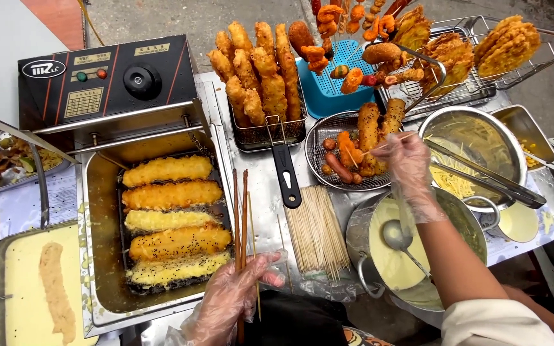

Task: Peeling, flattening, battering, and deep-frying bananas at a street food stall.

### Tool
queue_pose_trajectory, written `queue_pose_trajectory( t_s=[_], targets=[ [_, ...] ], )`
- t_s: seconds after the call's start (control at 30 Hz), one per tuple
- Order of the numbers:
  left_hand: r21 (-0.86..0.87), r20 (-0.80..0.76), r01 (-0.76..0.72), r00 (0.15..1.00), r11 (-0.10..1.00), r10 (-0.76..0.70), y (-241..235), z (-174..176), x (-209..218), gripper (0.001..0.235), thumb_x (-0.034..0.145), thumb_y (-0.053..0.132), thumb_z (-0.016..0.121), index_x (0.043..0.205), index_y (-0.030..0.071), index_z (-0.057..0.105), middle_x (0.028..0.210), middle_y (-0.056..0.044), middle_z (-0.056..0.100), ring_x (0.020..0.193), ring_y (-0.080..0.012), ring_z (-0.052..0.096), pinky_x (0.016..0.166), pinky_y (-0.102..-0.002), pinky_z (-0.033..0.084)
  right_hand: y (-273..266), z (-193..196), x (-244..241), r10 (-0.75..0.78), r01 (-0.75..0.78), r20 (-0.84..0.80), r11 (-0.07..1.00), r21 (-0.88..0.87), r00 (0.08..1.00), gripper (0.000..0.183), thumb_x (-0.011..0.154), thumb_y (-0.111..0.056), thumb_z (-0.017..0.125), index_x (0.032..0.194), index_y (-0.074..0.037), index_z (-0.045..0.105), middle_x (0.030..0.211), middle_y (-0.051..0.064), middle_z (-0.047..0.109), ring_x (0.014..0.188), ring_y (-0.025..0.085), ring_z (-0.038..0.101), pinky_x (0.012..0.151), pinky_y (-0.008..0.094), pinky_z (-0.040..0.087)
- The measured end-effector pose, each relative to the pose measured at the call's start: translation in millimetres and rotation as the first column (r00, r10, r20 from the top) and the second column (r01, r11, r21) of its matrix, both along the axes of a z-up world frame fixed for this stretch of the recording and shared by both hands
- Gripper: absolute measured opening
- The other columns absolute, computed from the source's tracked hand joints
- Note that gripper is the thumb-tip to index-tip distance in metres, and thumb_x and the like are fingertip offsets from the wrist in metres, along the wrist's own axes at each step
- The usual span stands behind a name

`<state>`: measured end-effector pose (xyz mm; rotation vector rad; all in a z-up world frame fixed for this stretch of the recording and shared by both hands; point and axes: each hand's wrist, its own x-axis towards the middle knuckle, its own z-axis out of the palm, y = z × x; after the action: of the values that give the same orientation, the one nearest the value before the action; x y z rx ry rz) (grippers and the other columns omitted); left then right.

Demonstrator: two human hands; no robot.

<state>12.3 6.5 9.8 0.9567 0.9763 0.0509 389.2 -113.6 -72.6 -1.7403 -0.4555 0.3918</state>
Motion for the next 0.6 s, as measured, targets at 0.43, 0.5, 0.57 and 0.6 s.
queue_pose_trajectory(
  t_s=[0.43, 0.5, 0.57, 0.6],
  targets=[
    [-0.038, -0.062, 0.002, 0.998, 0.999, -0.004, 1, 1, 0, 0.052, 0.09, 0.035, 0.063, 0.121, 0.0, 0.085, 0.079, -0.014, 0.082, 0.036, -0.0103, 0.034, 0.031, -0.024, 0.035, 3, 7, 12, -0.002, 0.034, 0.261, 0.992, -0.118, 0.965, 0.018, 0.113, -0.028, 0.052, 0.103, -0.013, 0.053, 0.084, 0.006, 0.068, 0.081, 0.018, 0.077, 0.056, 0.027, 0.047],
    [-0.022, -0.072, -0.004, 0.997, 1.0, 0.003, 0, 5, 0, 0.053, 0.089, 0.037, 0.063, 0.121, 0.0, 0.085, 0.078, -0.014, 0.083, 0.035, -0.0108, 0.035, 0.031, -0.024, 0.035, 6, -8, 15, 0.004, -0.007, 0.221, 1.0, 0.011, 0.975, 0.019, 0.112, -0.028, 0.055, 0.103, -0.012, 0.053, 0.086, 0.006, 0.061, 0.081, 0.021, 0.078, 0.056, 0.024, 0.05],
    [-0.018, -0.096, 0.032, 0.995, 0.999, -0.034, -1, 10, 0, 0.049, 0.09, 0.036, 0.062, 0.12, 0.006, 0.087, 0.081, -0.015, 0.084, 0.04, -0.0096, 0.031, 0.032, -0.022, 0.036, 8, -10, 14, 0.042, -0.024, 0.209, 0.996, -0.086, 0.977, 0.018, 0.112, -0.029, 0.053, 0.104, -0.013, 0.054, 0.088, 0.006, 0.067, 0.086, 0.019, 0.078, 0.07, 0.029, 0.057],
    [-0.017, -0.096, 0.03, 0.995, 0.999, -0.032, 0, 11, 1, 0.049, 0.09, 0.036, 0.062, 0.12, 0.006, 0.087, 0.081, -0.015, 0.084, 0.04, -0.0096, 0.031, 0.032, -0.022, 0.036, 10, -7, 12, 0.043, -0.026, 0.209, 0.996, -0.085, 0.977, 0.018, 0.112, -0.029, 0.053, 0.104, -0.013, 0.054, 0.088, 0.006, 0.067, 0.086, 0.019, 0.078, 0.07, 0.029, 0.057]
  ],
)
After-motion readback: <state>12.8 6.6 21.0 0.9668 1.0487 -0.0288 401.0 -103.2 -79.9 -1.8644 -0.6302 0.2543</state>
